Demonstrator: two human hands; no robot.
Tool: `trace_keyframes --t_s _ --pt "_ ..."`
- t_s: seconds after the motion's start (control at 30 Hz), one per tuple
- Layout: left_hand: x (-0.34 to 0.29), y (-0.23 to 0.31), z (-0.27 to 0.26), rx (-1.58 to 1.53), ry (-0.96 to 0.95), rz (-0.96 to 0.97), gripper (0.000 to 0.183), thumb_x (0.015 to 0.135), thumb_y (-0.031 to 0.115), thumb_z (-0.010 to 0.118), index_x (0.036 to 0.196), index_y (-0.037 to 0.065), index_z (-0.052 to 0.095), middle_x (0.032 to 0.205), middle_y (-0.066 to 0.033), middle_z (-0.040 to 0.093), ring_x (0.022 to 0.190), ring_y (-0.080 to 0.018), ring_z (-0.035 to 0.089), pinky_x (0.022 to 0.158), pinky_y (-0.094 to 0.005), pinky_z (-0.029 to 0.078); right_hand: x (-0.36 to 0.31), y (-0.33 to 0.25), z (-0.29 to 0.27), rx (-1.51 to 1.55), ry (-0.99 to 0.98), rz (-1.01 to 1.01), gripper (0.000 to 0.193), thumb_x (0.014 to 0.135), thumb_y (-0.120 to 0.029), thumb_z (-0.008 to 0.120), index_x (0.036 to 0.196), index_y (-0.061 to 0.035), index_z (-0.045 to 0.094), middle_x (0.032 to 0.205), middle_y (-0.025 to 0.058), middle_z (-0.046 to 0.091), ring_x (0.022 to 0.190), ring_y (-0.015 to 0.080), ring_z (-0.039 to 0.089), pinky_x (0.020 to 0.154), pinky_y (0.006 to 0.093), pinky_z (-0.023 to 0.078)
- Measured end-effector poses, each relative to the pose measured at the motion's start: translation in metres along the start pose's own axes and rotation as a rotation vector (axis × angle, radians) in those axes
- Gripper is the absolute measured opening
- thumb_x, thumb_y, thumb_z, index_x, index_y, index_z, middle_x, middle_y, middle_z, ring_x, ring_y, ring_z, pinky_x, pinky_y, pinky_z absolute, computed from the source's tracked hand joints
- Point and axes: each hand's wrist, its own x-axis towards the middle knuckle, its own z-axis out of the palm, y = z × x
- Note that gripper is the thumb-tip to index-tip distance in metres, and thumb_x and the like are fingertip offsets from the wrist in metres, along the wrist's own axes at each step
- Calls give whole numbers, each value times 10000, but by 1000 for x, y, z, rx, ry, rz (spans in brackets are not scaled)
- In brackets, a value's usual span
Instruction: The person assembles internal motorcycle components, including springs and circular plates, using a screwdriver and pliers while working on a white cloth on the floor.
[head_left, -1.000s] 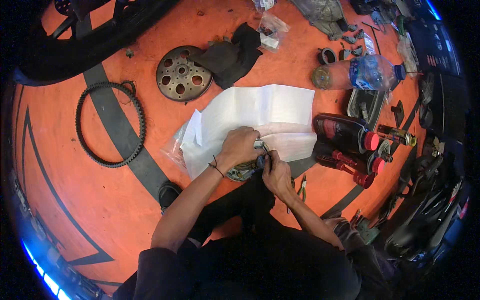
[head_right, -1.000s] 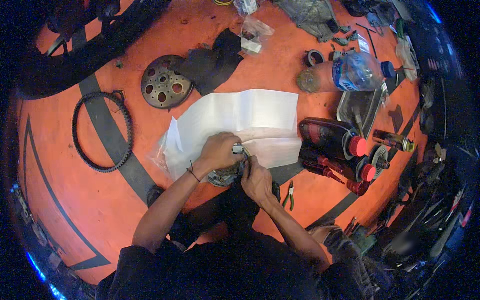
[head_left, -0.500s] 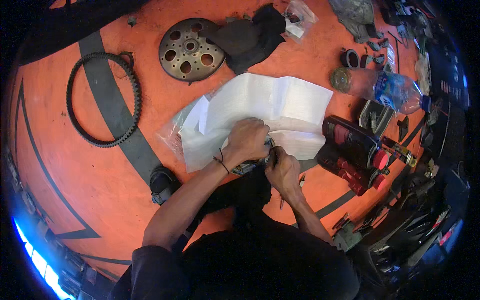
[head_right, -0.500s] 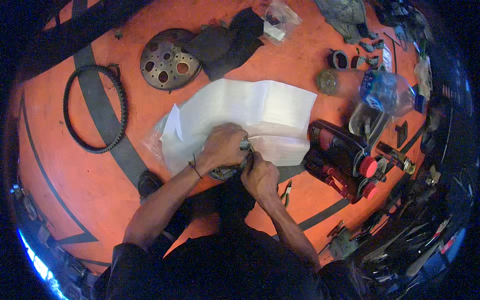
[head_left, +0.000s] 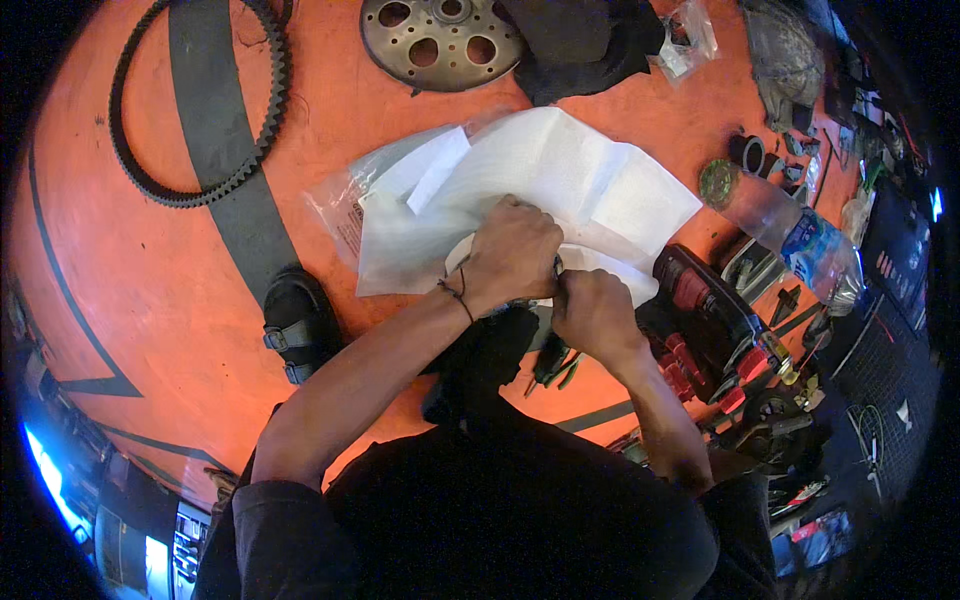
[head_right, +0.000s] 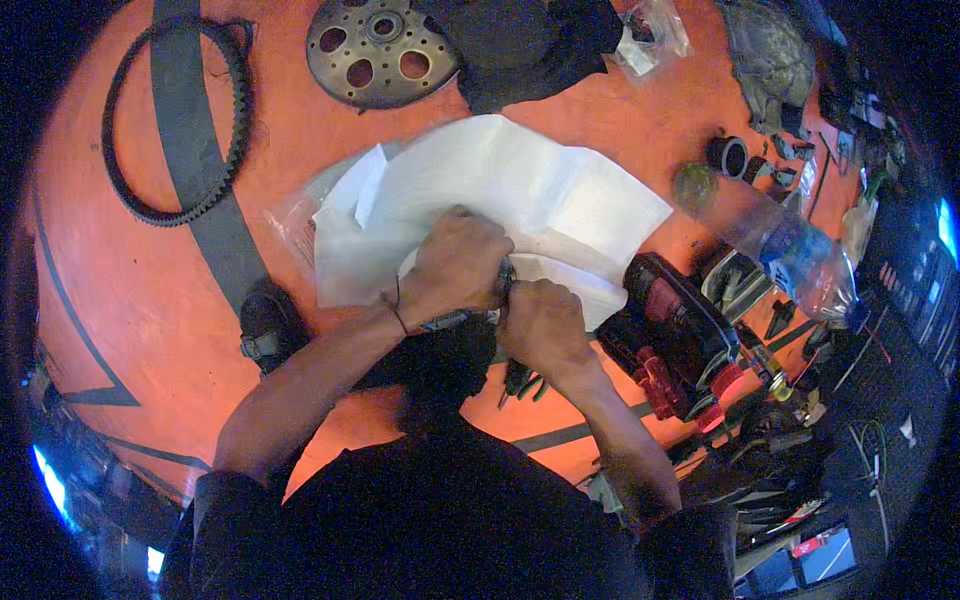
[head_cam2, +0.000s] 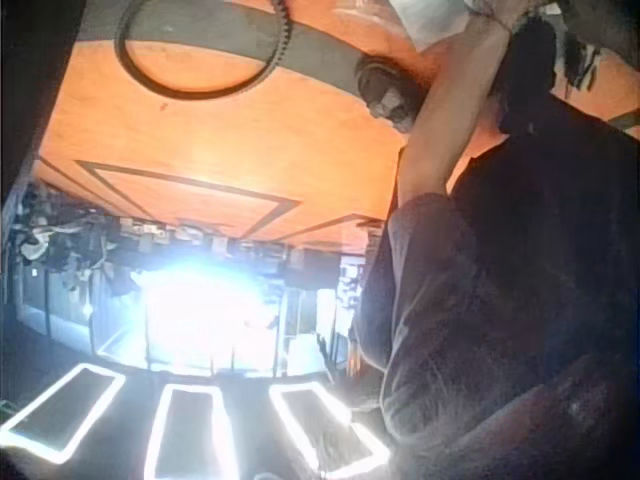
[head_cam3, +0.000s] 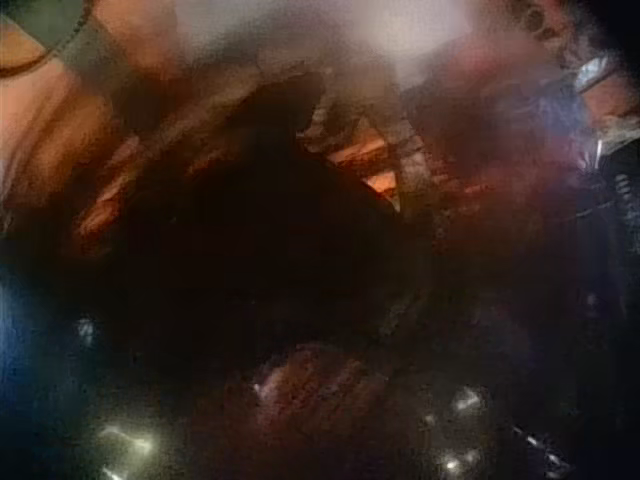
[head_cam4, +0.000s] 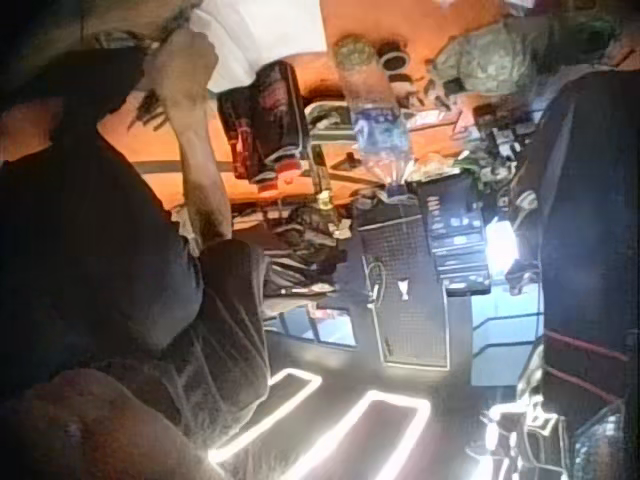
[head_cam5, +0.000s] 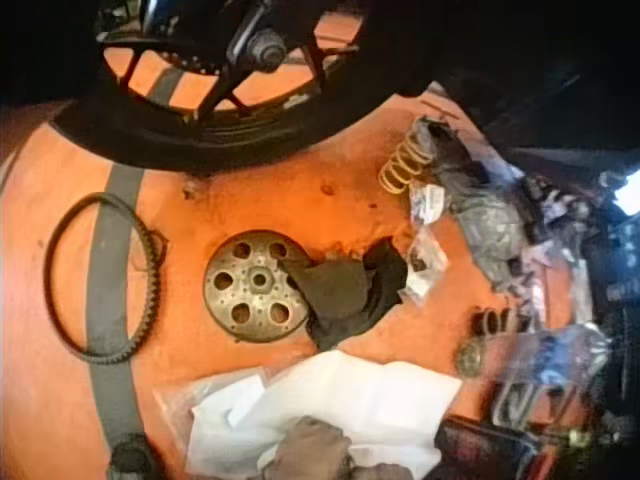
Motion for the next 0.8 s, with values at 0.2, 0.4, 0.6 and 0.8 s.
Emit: trace_keyframes --t_s 0.2,0.4,0.6,0.8 --pt "3 1 -1 37 -52 -38 183 583 235 722 658 68 714 727 -142 698 726 -273 685 783 -377 448 16 11 -11 61 -155 -13 183 820 -84 578 697 28 652 765 283 642 757 456 648 743 522 510" --pt "1 2 1 4 -35 -55 172 620 222 709 731 92 726 753 -110 703 745 -244 684 839 -381 422 26 15 -32 65 -221 -114 193 837 -99 584 760 57 668 800 300 630 799 456 649 748 501 507" --pt "6 14 0 69 -116 -146 118 662 210 686 704 110 731 750 -110 706 765 -226 682 848 -374 394 46 37 -50 228 -486 -39 226 875 -130 596 935 45 726 870 244 710 824 361 711 797 441 533" --pt "3 15 4 149 -105 -140 240 696 351 755 740 115 751 760 -96 713 757 -210 663 850 -390 373 1 37 -4 362 -114 17 223 930 -106 550 951 45 713 868 258 695 781 378 696 753 436 529"
